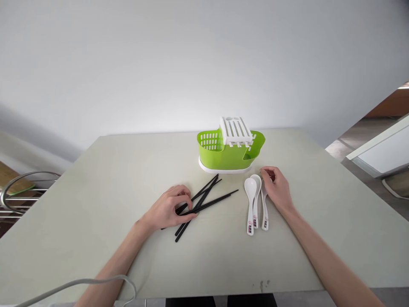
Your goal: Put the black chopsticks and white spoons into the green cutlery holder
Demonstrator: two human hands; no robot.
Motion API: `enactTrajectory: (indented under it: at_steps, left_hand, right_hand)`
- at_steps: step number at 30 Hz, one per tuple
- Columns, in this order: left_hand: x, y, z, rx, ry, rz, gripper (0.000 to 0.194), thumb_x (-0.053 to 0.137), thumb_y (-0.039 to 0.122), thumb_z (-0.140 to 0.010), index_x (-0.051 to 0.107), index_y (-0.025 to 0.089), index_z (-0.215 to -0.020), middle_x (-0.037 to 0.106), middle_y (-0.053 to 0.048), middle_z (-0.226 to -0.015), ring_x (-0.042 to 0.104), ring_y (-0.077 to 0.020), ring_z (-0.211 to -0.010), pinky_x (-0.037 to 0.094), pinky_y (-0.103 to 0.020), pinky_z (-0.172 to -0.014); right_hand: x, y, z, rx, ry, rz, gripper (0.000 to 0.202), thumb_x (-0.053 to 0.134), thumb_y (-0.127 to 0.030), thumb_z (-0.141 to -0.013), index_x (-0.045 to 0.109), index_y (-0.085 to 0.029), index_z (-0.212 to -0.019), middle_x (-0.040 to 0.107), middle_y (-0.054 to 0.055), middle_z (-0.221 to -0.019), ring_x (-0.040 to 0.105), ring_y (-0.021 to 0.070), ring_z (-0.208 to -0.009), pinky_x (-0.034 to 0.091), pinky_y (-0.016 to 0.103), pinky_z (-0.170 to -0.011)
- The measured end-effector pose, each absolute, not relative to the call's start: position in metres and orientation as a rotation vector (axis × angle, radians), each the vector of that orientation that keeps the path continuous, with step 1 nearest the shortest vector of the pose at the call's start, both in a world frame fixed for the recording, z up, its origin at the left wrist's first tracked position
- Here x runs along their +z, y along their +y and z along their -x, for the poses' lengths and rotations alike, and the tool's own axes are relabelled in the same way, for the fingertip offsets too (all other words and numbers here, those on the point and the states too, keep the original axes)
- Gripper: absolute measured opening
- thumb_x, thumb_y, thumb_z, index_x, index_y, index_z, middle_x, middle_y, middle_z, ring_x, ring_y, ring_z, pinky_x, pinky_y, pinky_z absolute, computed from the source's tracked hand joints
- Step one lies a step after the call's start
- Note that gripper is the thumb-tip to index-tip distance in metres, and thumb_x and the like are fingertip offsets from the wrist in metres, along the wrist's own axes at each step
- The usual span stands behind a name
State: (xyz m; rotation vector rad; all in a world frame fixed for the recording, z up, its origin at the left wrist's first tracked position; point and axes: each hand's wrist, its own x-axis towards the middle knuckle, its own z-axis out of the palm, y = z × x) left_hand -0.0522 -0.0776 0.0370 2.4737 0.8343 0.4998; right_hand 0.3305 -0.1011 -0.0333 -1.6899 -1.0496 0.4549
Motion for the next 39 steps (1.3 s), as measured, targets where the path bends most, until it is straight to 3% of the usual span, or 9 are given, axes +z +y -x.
enactTrajectory:
  at_steps: [7,14,19,24,30,34,36,39]
  left_hand:
    - [0.034,-0.078,0.054,0.516,0.786,-2.370,0.021,0.080,0.034,-0.086,0.072,0.019,-0.073,0.065,-0.009,-0.108,0.062,-0.0198,-0.095,0.052,-0.032,-0.085]
    - [0.032,-0.076,0.058,0.476,0.802,-2.175,0.023,0.078,0.041,-0.091,0.080,0.022,-0.078,0.063,-0.010,-0.118,0.062,-0.0221,-0.108,0.053,-0.034,-0.091]
    - [0.038,-0.073,0.061,0.524,0.887,-2.006,0.028,0.076,0.046,-0.092,0.080,0.021,-0.080,0.062,-0.010,-0.120,0.062,-0.0197,-0.099,0.052,-0.031,-0.080]
    - [0.040,-0.068,0.062,0.717,0.917,-1.763,0.034,0.073,0.050,-0.094,0.075,0.019,-0.080,0.066,-0.008,-0.106,0.062,-0.0184,-0.094,0.051,-0.031,-0.084]
    - [0.029,-0.068,0.060,0.814,0.878,-1.440,0.043,0.070,0.057,-0.095,0.066,0.017,-0.077,0.068,-0.003,-0.074,0.063,-0.0140,-0.068,0.051,-0.028,-0.072]
    - [0.032,-0.073,0.057,0.790,0.827,-1.412,0.045,0.072,0.057,-0.093,0.063,0.017,-0.076,0.068,-0.002,-0.067,0.064,-0.0132,-0.060,0.051,-0.027,-0.065]
    - [0.036,-0.076,0.057,0.790,0.815,-1.420,0.045,0.072,0.056,-0.094,0.062,0.016,-0.076,0.068,-0.002,-0.067,0.064,-0.0122,-0.058,0.051,-0.026,-0.063]
    - [0.041,-0.079,0.056,0.751,0.792,-1.412,0.046,0.073,0.056,-0.093,0.060,0.016,-0.075,0.067,0.000,-0.065,0.060,-0.0095,-0.048,0.046,-0.023,-0.053]
  right_hand:
    - [-0.032,-0.103,-0.330,0.478,-1.033,1.706,0.030,0.062,-0.048,-0.091,0.069,-0.022,-0.104,0.074,0.009,-0.113,0.066,0.0255,-0.102,0.049,0.042,-0.094]
    - [-0.030,-0.104,-0.329,0.487,-1.030,1.712,0.030,0.063,-0.048,-0.090,0.070,-0.022,-0.103,0.074,0.009,-0.112,0.066,0.0256,-0.102,0.048,0.042,-0.094]
    - [-0.031,-0.104,-0.329,0.483,-1.031,1.710,0.031,0.062,-0.049,-0.091,0.070,-0.022,-0.104,0.074,0.009,-0.112,0.066,0.0260,-0.103,0.048,0.042,-0.094]
    - [-0.037,-0.103,-0.333,0.456,-1.012,1.697,0.029,0.063,-0.047,-0.091,0.069,-0.022,-0.104,0.074,0.010,-0.111,0.066,0.0256,-0.102,0.050,0.042,-0.092]
    - [-0.023,-0.113,-0.322,0.227,-1.139,1.552,0.024,0.058,-0.043,-0.096,0.066,-0.022,-0.105,0.072,0.009,-0.108,0.065,0.0236,-0.097,0.052,0.041,-0.089]
    - [0.013,-0.132,-0.291,0.001,-1.380,1.386,0.018,0.061,-0.041,-0.096,0.067,-0.024,-0.098,0.070,0.008,-0.100,0.064,0.0255,-0.097,0.051,0.044,-0.091]
    - [0.033,-0.142,-0.269,0.106,-1.357,1.367,0.020,0.063,-0.044,-0.097,0.068,-0.026,-0.102,0.070,0.008,-0.105,0.063,0.0258,-0.097,0.051,0.044,-0.092]
    - [0.055,-0.149,-0.233,0.709,-1.357,1.266,0.039,0.066,-0.053,-0.096,0.065,-0.027,-0.126,0.070,0.007,-0.106,0.064,0.0231,-0.090,0.053,0.039,-0.082]
